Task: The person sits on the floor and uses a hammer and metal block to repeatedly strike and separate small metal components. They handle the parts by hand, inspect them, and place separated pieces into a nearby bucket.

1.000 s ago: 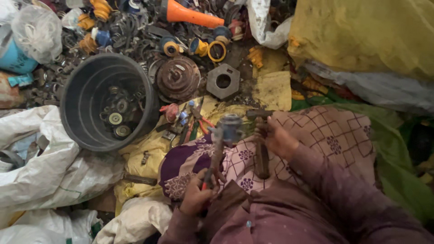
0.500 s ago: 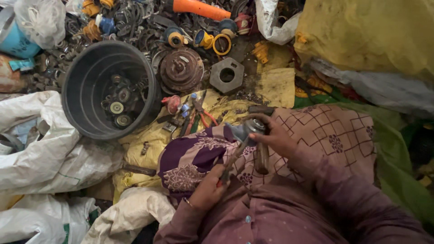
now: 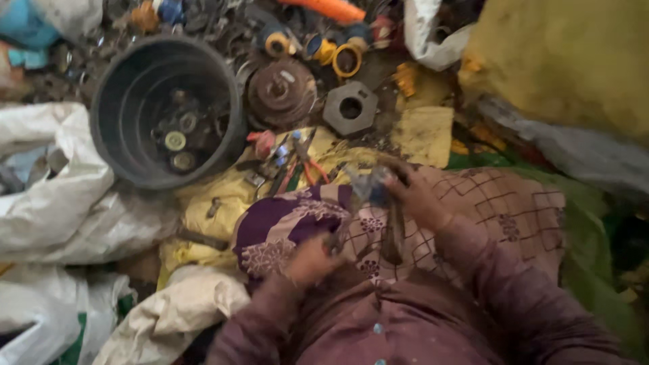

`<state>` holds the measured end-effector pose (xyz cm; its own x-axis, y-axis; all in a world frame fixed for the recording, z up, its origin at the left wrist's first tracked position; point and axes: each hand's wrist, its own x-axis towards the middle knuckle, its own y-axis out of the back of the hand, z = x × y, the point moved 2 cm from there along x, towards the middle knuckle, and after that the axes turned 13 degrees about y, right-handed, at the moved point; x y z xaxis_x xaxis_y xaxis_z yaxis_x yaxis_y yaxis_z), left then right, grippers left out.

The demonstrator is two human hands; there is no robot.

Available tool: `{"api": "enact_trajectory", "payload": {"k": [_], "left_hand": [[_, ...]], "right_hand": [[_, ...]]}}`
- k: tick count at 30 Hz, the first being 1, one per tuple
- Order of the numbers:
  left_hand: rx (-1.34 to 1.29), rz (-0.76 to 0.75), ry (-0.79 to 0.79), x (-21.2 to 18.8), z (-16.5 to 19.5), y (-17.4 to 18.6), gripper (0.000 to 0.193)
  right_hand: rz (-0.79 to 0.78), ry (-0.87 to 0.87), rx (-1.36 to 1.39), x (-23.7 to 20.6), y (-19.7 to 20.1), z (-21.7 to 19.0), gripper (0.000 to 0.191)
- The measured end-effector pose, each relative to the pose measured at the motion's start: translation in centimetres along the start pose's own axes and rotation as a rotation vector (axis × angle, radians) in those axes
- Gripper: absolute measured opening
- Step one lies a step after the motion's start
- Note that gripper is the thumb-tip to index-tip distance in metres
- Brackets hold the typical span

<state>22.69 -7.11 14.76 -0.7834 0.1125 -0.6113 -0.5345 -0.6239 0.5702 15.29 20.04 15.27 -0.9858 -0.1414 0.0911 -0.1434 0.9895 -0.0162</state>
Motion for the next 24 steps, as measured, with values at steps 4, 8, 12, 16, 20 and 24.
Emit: {"api": "enact_trajectory", "payload": {"k": [4,8,12,16,20,24], "left_hand": [[0.193,0.070,-0.129,6.9,0.3,4.9,0.047],[0.144,0.218,0.179,13.1,0.5,7.9,0.055],[0.164,0.224,0.168,16.9,0.7,8.1,0.053],[0.131,0.176,0.149,17.8,-0.7,7.7,0.048],[0.258,0.198,0.273,18.0,-1.5,7.3,0.059],[0.311,0.231,0.255,18.4,-1.3,7.5,0.062]], "right_hand": [[-0.010,-0.179,-0.424,1.8,2.6,3.6,0.063],[-0.188,-0.308,-0.904,2.3,3.3,8.1,0.067],[-0.296,-0.327,-0.992,1.9,2.2,10.4,0.061],[0.115,-0.790,0.222,1.0,0.9,11.4,0.034],[0.256,-0.907,0.541,0.9,0.8,10.0,0.031],[0.271,-0.980,0.676,1.1,1.8,9.4,0.034]]}}
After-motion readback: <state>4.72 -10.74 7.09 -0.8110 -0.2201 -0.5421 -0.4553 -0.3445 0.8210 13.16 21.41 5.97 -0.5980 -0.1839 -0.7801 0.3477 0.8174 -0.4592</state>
